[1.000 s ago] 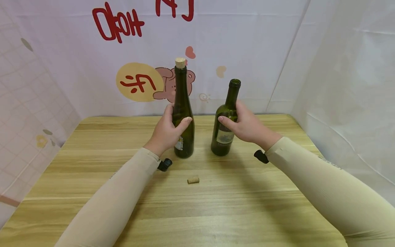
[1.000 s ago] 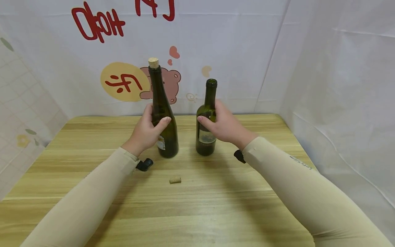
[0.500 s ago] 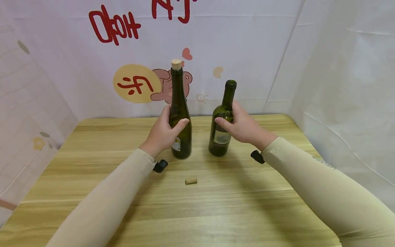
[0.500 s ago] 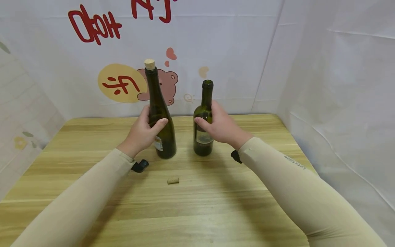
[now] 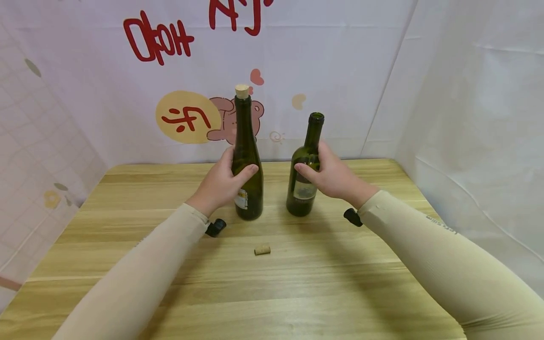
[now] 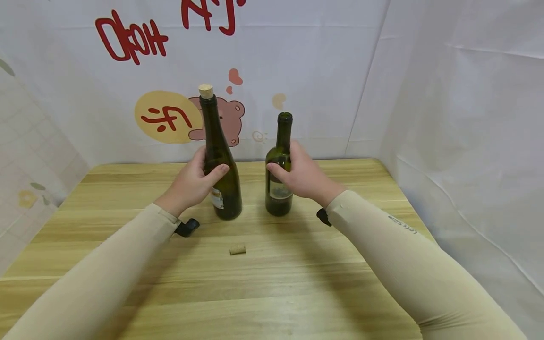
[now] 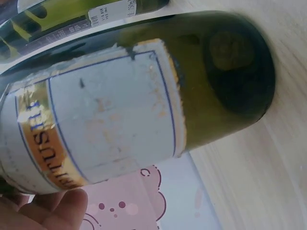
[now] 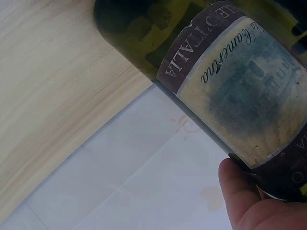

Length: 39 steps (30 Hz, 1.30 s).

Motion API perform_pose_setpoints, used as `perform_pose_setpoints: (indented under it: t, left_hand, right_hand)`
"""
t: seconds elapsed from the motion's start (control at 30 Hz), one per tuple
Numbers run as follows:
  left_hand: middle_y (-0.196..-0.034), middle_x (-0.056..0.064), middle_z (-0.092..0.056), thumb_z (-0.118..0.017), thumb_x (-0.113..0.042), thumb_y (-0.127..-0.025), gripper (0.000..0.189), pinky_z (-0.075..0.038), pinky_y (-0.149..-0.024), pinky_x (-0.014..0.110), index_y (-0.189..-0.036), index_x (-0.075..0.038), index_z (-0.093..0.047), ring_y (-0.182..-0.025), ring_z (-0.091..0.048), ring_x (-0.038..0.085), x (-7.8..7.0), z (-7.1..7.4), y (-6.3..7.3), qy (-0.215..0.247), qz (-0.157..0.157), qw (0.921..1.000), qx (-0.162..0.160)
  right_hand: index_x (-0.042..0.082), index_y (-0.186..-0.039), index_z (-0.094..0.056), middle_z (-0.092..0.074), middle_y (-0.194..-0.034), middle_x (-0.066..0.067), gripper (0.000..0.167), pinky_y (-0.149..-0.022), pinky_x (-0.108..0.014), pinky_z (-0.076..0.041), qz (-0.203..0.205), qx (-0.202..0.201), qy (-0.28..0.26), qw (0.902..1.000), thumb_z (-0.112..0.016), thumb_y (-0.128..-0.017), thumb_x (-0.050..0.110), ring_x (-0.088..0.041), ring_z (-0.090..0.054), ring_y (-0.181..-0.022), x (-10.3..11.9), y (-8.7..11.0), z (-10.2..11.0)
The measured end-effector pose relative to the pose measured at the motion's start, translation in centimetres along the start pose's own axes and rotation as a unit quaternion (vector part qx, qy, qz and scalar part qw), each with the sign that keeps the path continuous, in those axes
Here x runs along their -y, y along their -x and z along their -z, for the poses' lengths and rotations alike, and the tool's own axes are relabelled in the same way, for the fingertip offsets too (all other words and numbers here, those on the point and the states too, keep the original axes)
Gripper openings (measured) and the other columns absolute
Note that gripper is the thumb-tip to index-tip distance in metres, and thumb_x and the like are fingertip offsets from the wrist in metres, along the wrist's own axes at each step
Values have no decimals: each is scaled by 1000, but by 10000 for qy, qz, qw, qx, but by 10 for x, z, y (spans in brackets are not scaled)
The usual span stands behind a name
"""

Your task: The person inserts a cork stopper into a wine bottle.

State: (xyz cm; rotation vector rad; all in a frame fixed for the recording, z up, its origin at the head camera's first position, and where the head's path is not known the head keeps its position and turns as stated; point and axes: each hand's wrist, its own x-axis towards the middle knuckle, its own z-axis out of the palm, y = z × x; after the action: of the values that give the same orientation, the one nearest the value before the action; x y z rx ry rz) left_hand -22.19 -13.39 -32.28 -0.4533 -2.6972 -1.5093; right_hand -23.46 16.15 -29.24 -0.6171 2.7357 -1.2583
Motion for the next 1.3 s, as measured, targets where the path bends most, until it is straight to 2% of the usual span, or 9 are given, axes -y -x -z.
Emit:
perform_pose_setpoints:
  t: [0.13,0.27,0.4,0.5,0.6,0.63,0.77,0.97,1.3]
  left_hand:
    - [-149,4,-54,-61,-63,-100,80,-46,-114,59,-163,-27,-27,-133,-61,28,-1,3,1,-34,-33,10000,73]
    - [-159,3,-46,-63,-63,-98,85,-44,-117,60,-165,-30,-23,-145,-51,29,-5,7,5,-167,-25,9999,38]
    - [-164,1,-42,-65,-65,-97,89,-49,-108,55,-166,-30,-21,-116,-64,33,-9,13,13,-579,-57,9983,-57]
    - [-162,1,-43,-66,-62,-97,87,-49,-107,54,-166,-26,-24,-114,-63,32,-10,15,18,-949,-127,9954,-62]
    - [-163,4,-41,-66,-59,-98,88,-42,-117,58,-166,-21,-25,-143,-50,30,-10,15,23,-1317,-132,9912,-42]
    - [-163,5,-41,-66,-59,-98,88,-40,-119,60,-166,-20,-25,-150,-43,29,-10,15,25,-1423,-110,9898,-35]
    - [-167,10,-35,-65,-60,-98,94,-37,-121,62,-168,-16,-19,-153,-39,34,-11,15,33,-1783,130,9839,15]
    - [-167,15,-36,-65,-59,-99,96,-40,-119,62,-168,-12,-18,-151,-42,38,-13,15,46,-2120,456,9762,83]
    - [-161,18,-45,-65,-59,-98,91,-48,-110,63,-162,-3,-32,-145,-51,41,-10,10,65,-2724,827,9579,365]
  right_hand:
    - [8,-138,-39,-54,-131,-14,48,-103,-52,-52,22,-9,-15,10000,-63,-106,35,-29,-61,-120,-1,0,-1]
    - [8,-137,-39,-55,-130,-14,47,-102,-51,-52,52,-28,5,10000,-63,-106,35,-29,-61,-119,-1,0,-1]
    - [8,-138,-39,-55,-130,-13,48,-102,-52,-52,30,-38,51,10000,-63,-106,36,-29,-61,-119,-1,0,-1]
    - [8,-138,-38,-55,-129,-14,49,-102,-52,-52,32,-47,74,10000,-63,-106,36,-29,-61,-119,-1,0,-1]
    - [8,-138,-38,-54,-129,-14,49,-100,-51,-52,38,-39,62,10000,-63,-106,36,-29,-61,-117,0,0,-1]
    - [8,-138,-38,-54,-129,-14,49,-99,-51,-52,40,-34,55,10000,-63,-106,36,-29,-61,-117,0,0,-1]
    - [8,-138,-38,-53,-128,-14,49,-97,-49,-53,10,-14,61,10000,-62,-107,36,-28,-61,-115,0,0,-1]
    - [8,-138,-38,-53,-128,-14,48,-97,-49,-52,36,1,55,10000,-62,-107,36,-28,-60,-114,0,0,0]
    - [9,-139,-37,-54,-129,-13,50,-98,-49,-52,-30,54,22,10000,-62,-107,38,-28,-60,-116,0,0,1]
